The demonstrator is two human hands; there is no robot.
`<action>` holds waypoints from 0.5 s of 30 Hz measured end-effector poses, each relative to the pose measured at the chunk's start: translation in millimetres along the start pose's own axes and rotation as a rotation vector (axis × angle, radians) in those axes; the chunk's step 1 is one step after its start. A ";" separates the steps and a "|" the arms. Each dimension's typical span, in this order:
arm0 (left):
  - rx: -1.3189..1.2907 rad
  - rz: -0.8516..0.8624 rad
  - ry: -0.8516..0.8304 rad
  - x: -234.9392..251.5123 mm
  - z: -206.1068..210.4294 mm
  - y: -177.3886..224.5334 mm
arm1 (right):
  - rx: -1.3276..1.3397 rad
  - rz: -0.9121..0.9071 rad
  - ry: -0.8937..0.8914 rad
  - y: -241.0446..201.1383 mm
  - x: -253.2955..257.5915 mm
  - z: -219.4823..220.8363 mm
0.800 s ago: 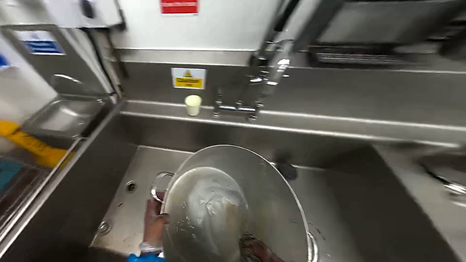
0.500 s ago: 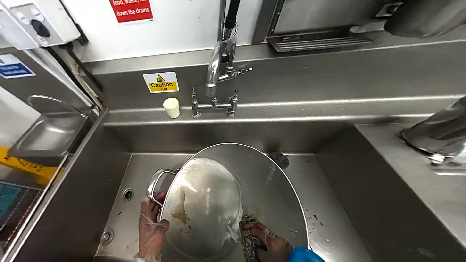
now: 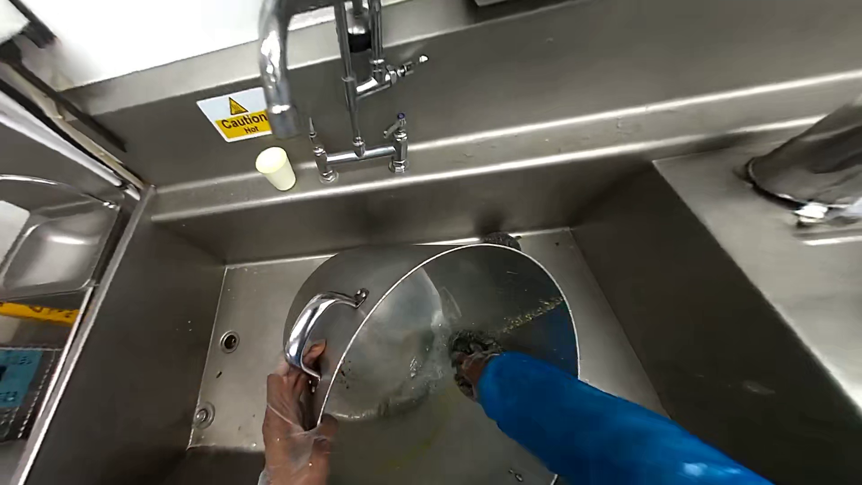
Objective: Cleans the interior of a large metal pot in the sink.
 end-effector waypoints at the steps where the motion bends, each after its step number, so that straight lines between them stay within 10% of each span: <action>1: 0.006 0.012 -0.016 -1.4 3.5 2.3 | 0.002 0.038 0.036 14.4 30.8 22.0; 5: 0.075 0.093 -0.044 0.1 7.3 4.2 | 0.424 0.288 0.489 -43.8 30.9 86.5; 6: 0.112 0.122 -0.050 1.9 7.5 4.8 | 0.466 0.136 -0.001 -75.5 -2.8 73.2; 7: 0.126 0.143 -0.075 2.9 10.3 5.8 | 0.515 -0.079 -0.100 -107.6 -17.2 71.6; 9: 0.114 0.168 -0.133 0.9 20.0 10.1 | 0.905 -0.349 0.115 -172.3 -13.6 78.5; 12: 0.139 0.191 -0.170 2.4 35.8 16.3 | 1.531 -0.223 0.046 -217.7 -65.1 2.1; 15: 0.111 0.191 -0.186 1.5 45.3 19.2 | 1.225 -0.314 0.289 -193.4 -87.8 14.6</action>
Point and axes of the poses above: each hand's wrist, its own x-axis towards the middle knuckle, its own z-axis out of the palm, y = z × x, the point moved 6 cm from there along x, towards the middle knuckle, and after that the axes turned 4 degrees about y, right-handed, at the moved point
